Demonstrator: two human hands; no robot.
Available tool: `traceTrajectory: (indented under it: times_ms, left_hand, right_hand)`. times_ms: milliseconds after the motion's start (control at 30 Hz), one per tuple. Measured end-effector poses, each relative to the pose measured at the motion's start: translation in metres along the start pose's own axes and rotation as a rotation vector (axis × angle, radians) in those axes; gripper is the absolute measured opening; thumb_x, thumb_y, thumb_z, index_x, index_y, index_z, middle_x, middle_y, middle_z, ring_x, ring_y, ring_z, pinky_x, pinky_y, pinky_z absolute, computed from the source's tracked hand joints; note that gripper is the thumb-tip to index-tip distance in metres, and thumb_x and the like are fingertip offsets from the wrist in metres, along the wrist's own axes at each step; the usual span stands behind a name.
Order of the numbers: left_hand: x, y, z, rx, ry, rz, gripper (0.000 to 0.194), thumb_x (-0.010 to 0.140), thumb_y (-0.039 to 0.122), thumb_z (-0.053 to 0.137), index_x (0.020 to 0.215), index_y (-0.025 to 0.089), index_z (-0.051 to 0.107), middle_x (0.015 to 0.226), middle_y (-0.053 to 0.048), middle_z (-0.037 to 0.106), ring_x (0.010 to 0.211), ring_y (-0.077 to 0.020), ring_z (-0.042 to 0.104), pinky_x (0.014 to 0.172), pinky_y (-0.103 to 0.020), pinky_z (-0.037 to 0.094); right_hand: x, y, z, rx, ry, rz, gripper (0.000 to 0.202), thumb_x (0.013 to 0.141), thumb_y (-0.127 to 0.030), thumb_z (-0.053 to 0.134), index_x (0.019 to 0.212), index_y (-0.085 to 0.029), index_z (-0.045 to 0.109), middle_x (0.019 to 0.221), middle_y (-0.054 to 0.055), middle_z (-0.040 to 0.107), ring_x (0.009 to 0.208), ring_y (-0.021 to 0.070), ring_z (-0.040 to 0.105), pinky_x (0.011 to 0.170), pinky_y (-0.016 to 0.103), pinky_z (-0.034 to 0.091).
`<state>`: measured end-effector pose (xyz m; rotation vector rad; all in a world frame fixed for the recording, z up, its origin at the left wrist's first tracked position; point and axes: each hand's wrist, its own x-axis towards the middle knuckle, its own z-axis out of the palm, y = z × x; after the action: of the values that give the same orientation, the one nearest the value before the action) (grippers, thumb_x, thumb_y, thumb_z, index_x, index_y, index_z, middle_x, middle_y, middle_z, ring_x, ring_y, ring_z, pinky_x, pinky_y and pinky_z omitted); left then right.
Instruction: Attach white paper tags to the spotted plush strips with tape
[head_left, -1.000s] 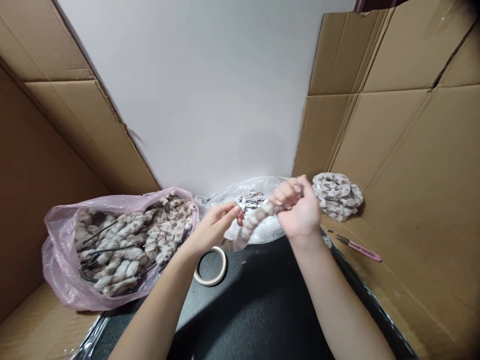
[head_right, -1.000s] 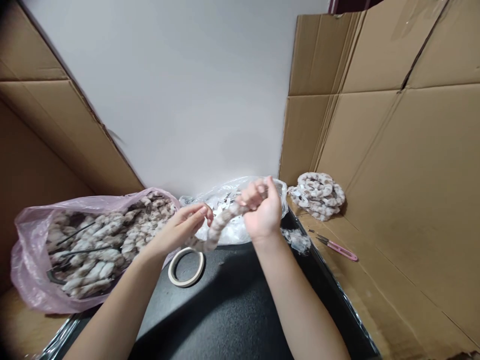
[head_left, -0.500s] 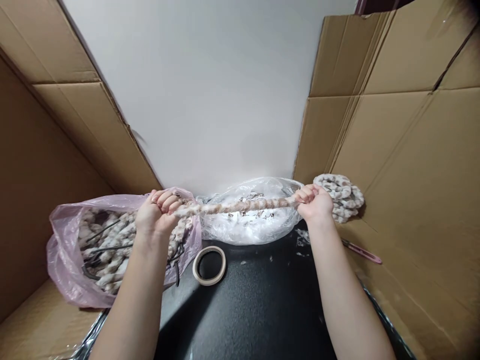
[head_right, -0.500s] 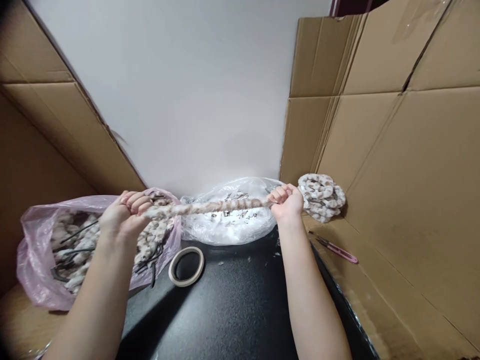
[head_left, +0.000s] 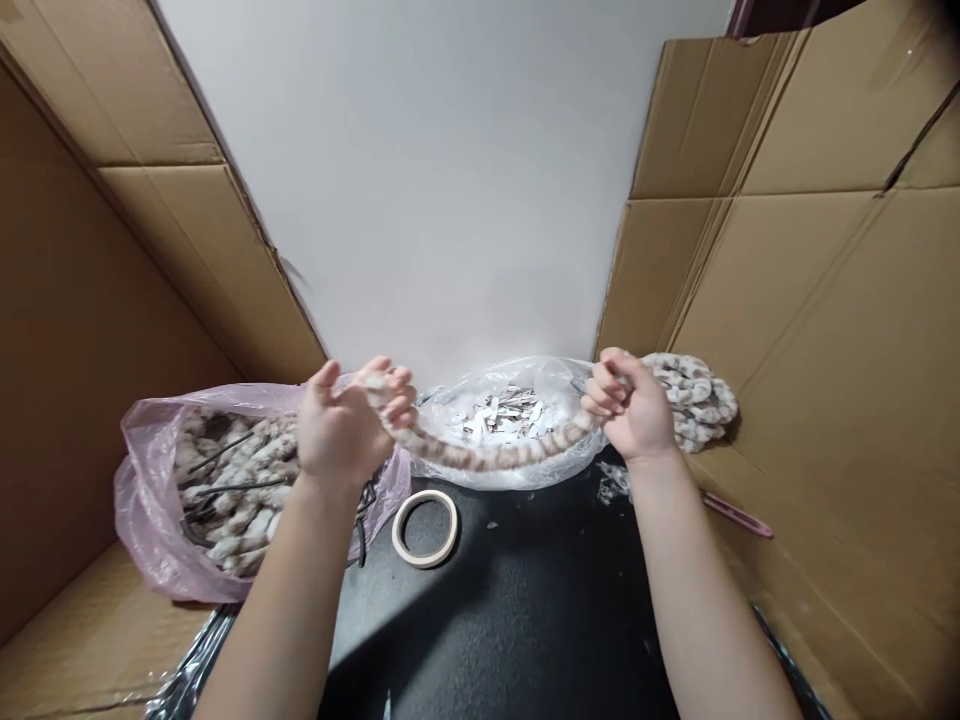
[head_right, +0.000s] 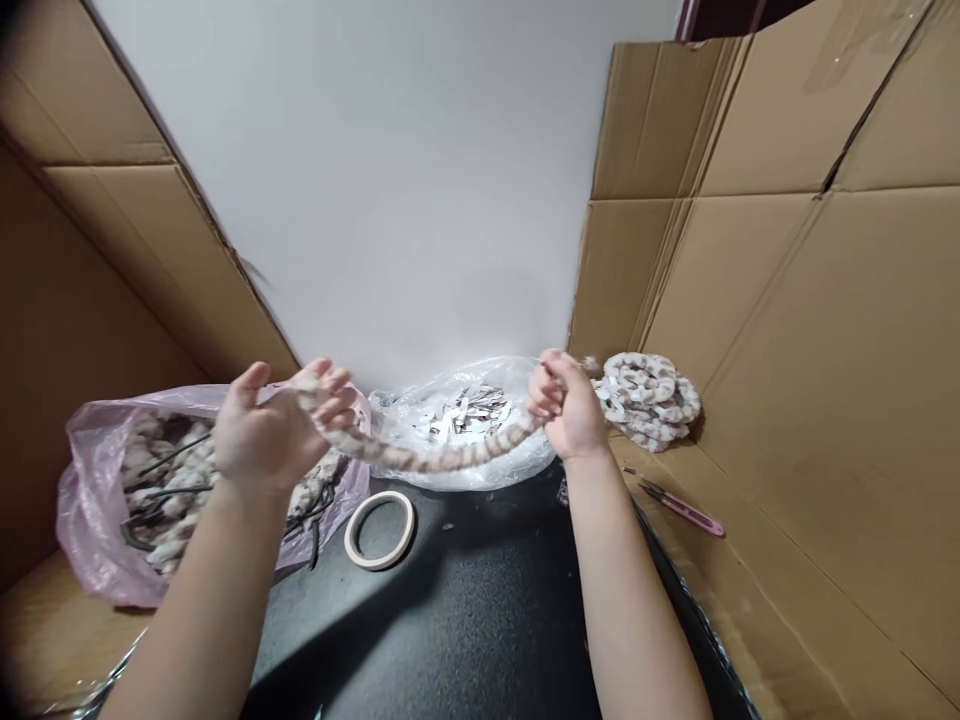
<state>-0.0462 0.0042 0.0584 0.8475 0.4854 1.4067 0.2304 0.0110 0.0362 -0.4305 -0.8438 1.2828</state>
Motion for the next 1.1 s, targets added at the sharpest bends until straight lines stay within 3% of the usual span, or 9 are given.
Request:
traceTrajectory:
  times_ms: [133,233,300,367,433,600,700,833,1100]
  left_hand:
    - [-0.007,-0.024,0.017,0.177,-0.094,-0.105,0.052,0.083,0.067,0.041,0.112,0.024,0.049,0.090,-0.003,0.058,0.048,-0.0089,0.040,0.043,-0.022,0.033]
    - [-0.012,-0.041,0.024,0.279,-0.139,-0.118,0.067,0.076,0.073,0.048,0.123,0.026,0.042,0.098,-0.003,0.057,0.052,-0.0081,0.042,0.045,-0.021,0.034]
    - [-0.015,-0.049,0.026,0.326,-0.149,-0.096,0.072,0.076,0.074,0.048,0.129,0.026,0.039,0.102,-0.004,0.055,0.057,-0.0089,0.046,0.047,-0.021,0.036]
    - [-0.017,-0.055,0.027,0.351,-0.162,-0.083,0.074,0.076,0.074,0.048,0.132,0.027,0.037,0.105,-0.004,0.054,0.060,-0.0094,0.047,0.050,-0.022,0.038]
    - [-0.017,-0.057,0.026,0.350,-0.181,-0.081,0.072,0.077,0.074,0.047,0.133,0.028,0.037,0.107,-0.004,0.053,0.061,-0.0097,0.047,0.052,-0.022,0.040]
    - [-0.012,-0.056,0.021,0.479,-0.326,-0.109,0.043,0.084,0.055,0.056,0.110,0.021,0.056,0.092,-0.003,0.057,0.075,-0.0149,0.051,0.065,-0.025,0.043]
    - [-0.009,-0.060,0.017,0.559,-0.405,-0.200,0.030,0.088,0.046,0.057,0.083,0.016,0.056,0.065,0.002,0.045,0.060,-0.0103,0.042,0.056,-0.022,0.035]
    - [-0.007,-0.069,0.016,0.441,-0.389,-0.201,0.033,0.088,0.046,0.056,0.077,0.016,0.049,0.059,0.008,0.022,0.049,-0.0056,0.018,0.046,-0.018,0.019]
    - [-0.007,-0.072,0.019,0.424,-0.358,-0.145,0.034,0.087,0.047,0.059,0.076,0.017,0.045,0.060,0.008,0.025,0.049,-0.0055,0.021,0.045,-0.017,0.020]
  right_hand:
    - [-0.015,0.028,0.030,-0.409,-0.158,0.014,0.019,0.069,-0.029,0.076,0.082,-0.018,0.067,0.045,-0.011,0.036,0.038,0.0040,0.025,0.036,0.017,0.020]
    - [-0.027,0.052,0.049,-0.655,-0.269,-0.002,0.026,0.068,-0.029,0.077,0.092,-0.019,0.071,0.056,-0.005,0.055,0.041,0.0052,0.035,0.039,0.019,0.027]
    - [-0.032,0.064,0.057,-0.713,-0.303,-0.056,0.025,0.068,-0.027,0.077,0.091,-0.021,0.072,0.079,0.001,0.068,0.054,0.0090,0.052,0.048,0.021,0.039]
    - [-0.035,0.069,0.060,-0.714,-0.296,-0.100,0.015,0.071,-0.025,0.074,0.085,-0.020,0.071,0.100,0.005,0.070,0.071,0.0141,0.062,0.061,0.024,0.048]
    - [-0.034,0.069,0.060,-0.688,-0.282,-0.079,0.010,0.074,-0.027,0.071,0.080,-0.019,0.069,0.096,0.005,0.070,0.070,0.0154,0.065,0.063,0.026,0.051]
    - [-0.026,0.053,0.052,-0.563,-0.206,-0.068,0.025,0.066,-0.036,0.079,0.072,-0.015,0.066,0.057,-0.001,0.061,0.051,0.0130,0.057,0.051,0.025,0.047]
    - [-0.022,0.042,0.046,-0.512,-0.142,-0.138,0.029,0.065,-0.039,0.081,0.067,-0.016,0.064,0.057,-0.003,0.054,0.051,0.0092,0.049,0.050,0.022,0.041]
    - [-0.020,0.041,0.045,-0.458,-0.151,-0.065,0.032,0.066,-0.045,0.079,0.069,-0.016,0.066,0.054,-0.006,0.044,0.049,0.0061,0.036,0.045,0.021,0.031]
    - [-0.022,0.053,0.049,-0.431,-0.188,-0.114,0.023,0.069,-0.037,0.079,0.071,-0.017,0.068,0.064,-0.002,0.055,0.061,0.0103,0.049,0.056,0.023,0.041]
